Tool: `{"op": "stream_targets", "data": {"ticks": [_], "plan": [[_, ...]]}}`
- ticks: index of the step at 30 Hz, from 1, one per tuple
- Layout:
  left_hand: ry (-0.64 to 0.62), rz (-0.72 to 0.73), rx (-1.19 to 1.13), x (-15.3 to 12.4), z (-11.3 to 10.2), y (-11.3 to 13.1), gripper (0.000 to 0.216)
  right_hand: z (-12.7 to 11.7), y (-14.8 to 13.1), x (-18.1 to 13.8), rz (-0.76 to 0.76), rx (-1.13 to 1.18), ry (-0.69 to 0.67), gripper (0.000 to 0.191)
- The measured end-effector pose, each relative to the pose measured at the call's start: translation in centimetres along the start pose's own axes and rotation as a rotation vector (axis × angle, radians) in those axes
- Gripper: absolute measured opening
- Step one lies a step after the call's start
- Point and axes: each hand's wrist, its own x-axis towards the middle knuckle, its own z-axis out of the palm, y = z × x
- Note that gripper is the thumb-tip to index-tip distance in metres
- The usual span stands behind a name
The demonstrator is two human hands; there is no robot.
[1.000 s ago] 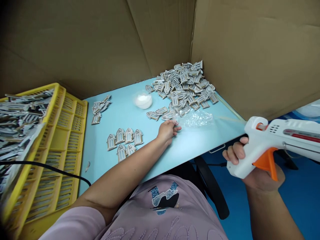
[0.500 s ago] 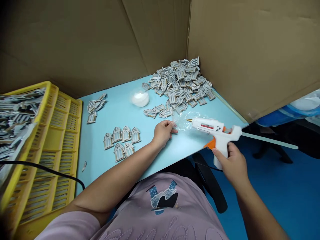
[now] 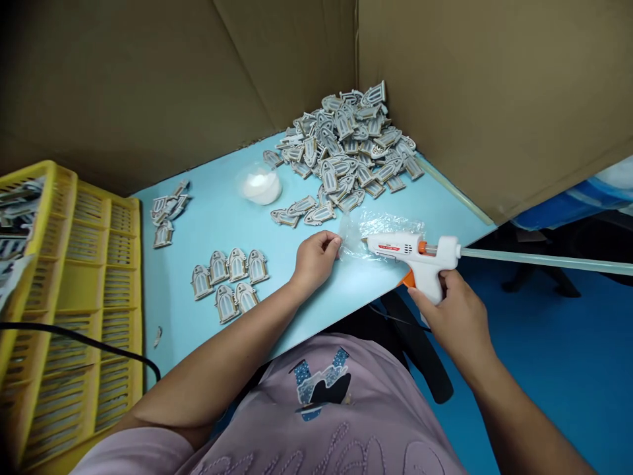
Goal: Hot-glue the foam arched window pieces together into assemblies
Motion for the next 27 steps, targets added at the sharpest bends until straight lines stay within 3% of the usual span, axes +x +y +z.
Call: {"op": "stream_targets", "data": {"ticks": [4,8,12,17,22,27], "plan": [[0.041,0.043,0.126,0.1,0.0,-0.1,0.015,-0.4,-0.4,-0.3,0.031,0.068,0.045,0.06],[0.064,0.036,0.174,0.2,-0.2,0.0,0.016,-0.3,-0.2,-0.8,0.104,0.302,0.174,0.071],[0.034,-0.016,0.127,1.0,0.5,0.4,0.017,-0.2,0.1,-1.1,0.114,0.705,0.303,0.053],[-0.104,-0.148,-0.041,2.4,3.4,1.9,0.021,-1.1,0.3,-2.2,0.092,1.076,0.312,0.043],[-0.218,-0.146,-0.081,2.0,4.2,2.9,0.021,-1.5,0.2,-4.3,0.081,1.273,0.123,0.039],[-0.091,-0.06,-0.039,-0.7,0.0,1.8,0.045,-0.6,-0.7,-4.7,0.044,1.466,-0.32,0.042]]}}
